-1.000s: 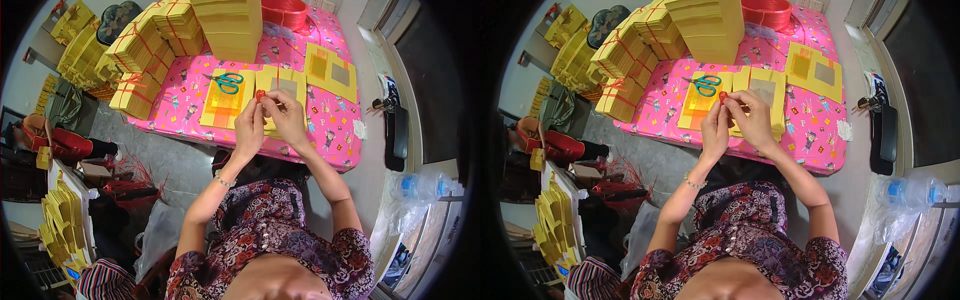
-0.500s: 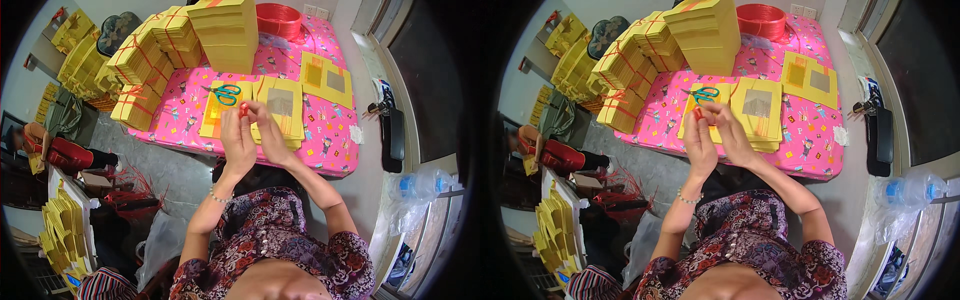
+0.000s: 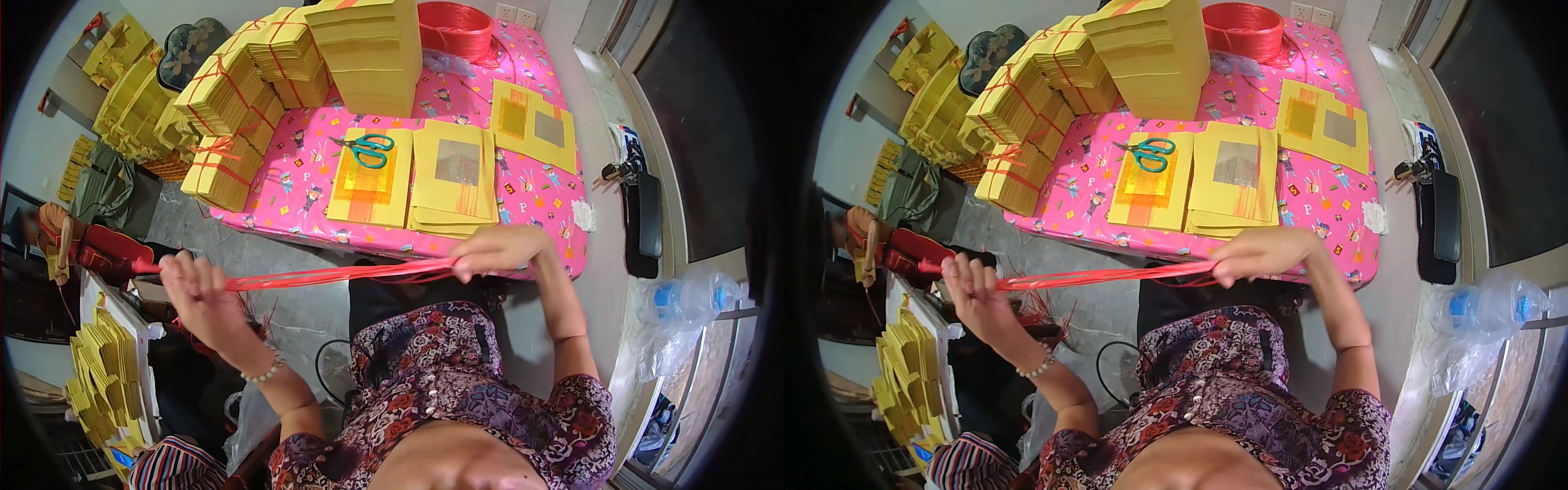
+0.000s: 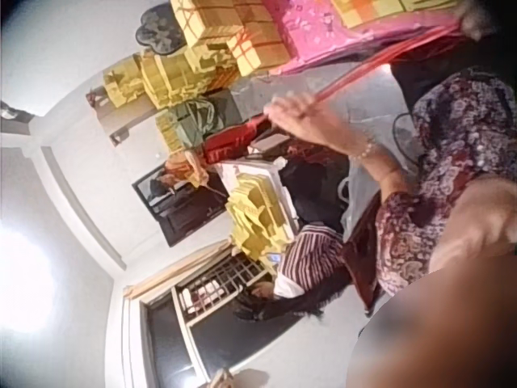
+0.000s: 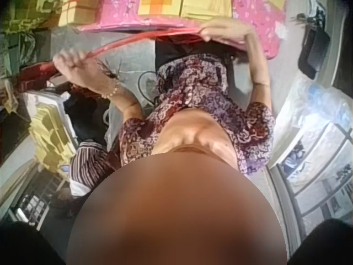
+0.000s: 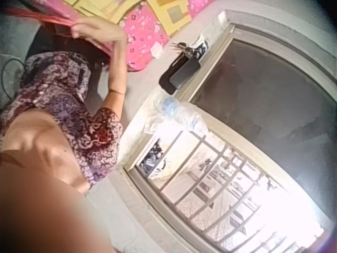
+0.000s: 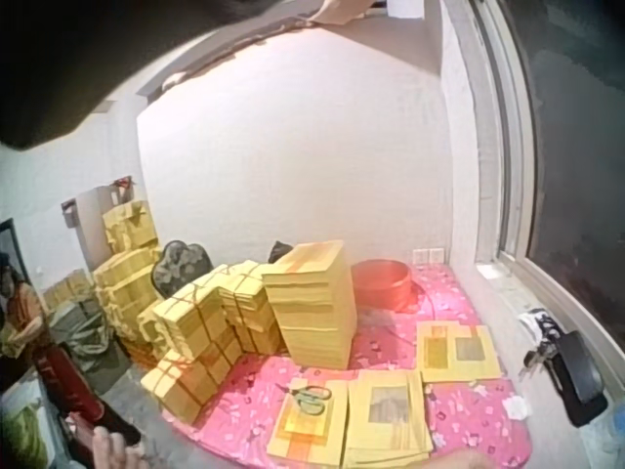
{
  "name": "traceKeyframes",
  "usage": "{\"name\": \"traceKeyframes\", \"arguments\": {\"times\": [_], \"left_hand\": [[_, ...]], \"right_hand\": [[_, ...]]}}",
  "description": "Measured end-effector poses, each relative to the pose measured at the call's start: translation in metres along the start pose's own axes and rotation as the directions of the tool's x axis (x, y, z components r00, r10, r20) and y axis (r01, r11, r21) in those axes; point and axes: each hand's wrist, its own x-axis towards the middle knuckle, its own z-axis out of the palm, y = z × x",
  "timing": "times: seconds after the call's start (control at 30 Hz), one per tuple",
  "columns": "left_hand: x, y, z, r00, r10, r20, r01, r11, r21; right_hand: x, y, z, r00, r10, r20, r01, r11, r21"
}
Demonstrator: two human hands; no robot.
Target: Sorting and untangling a bundle of red plastic ribbons for bundling materials.
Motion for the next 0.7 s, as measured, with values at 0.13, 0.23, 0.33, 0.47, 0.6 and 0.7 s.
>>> {"name": "traceKeyframes", "arguments": {"times": [0.13, 0.23, 0.33, 0.47, 0.6, 0.7], "left_hand": [[0.005, 0.016, -0.108, 0.964, 0.058, -0.26, -0.035, 0.995, 0.091], [-0.011, 0.018, -0.205, 0.855, 0.071, -0.514, 0.048, 0.976, 0.215], [-0.038, -0.016, -0.264, 0.819, 0.096, -0.565, 0.417, 0.576, 0.703], [-0.061, -0.081, -0.223, 0.988, -0.129, -0.087, -0.001, -0.561, 0.828], [-0.06, -0.129, -0.059, 0.896, -0.381, 0.23, -0.176, 0.17, 0.97], [-0.077, -0.143, 0.0, 0.797, -0.462, 0.389, -0.128, 0.501, 0.856]], "right_hand": [[-0.05, 0.027, -0.026, 0.959, 0.133, -0.251, -0.124, 0.991, 0.051], [-0.066, 0.027, -0.041, 0.938, 0.159, -0.307, -0.137, 0.986, 0.09], [-0.045, 0.011, -0.041, 0.936, 0.152, -0.317, -0.152, 0.988, 0.023], [0.004, 0.004, -0.028, 0.934, -0.041, -0.354, -0.083, 0.941, -0.327], [0.057, -0.005, -0.001, 0.926, -0.114, -0.36, -0.052, 0.906, -0.421], [0.08, -0.018, 0.005, 0.933, -0.109, -0.342, -0.065, 0.885, -0.461]]}}
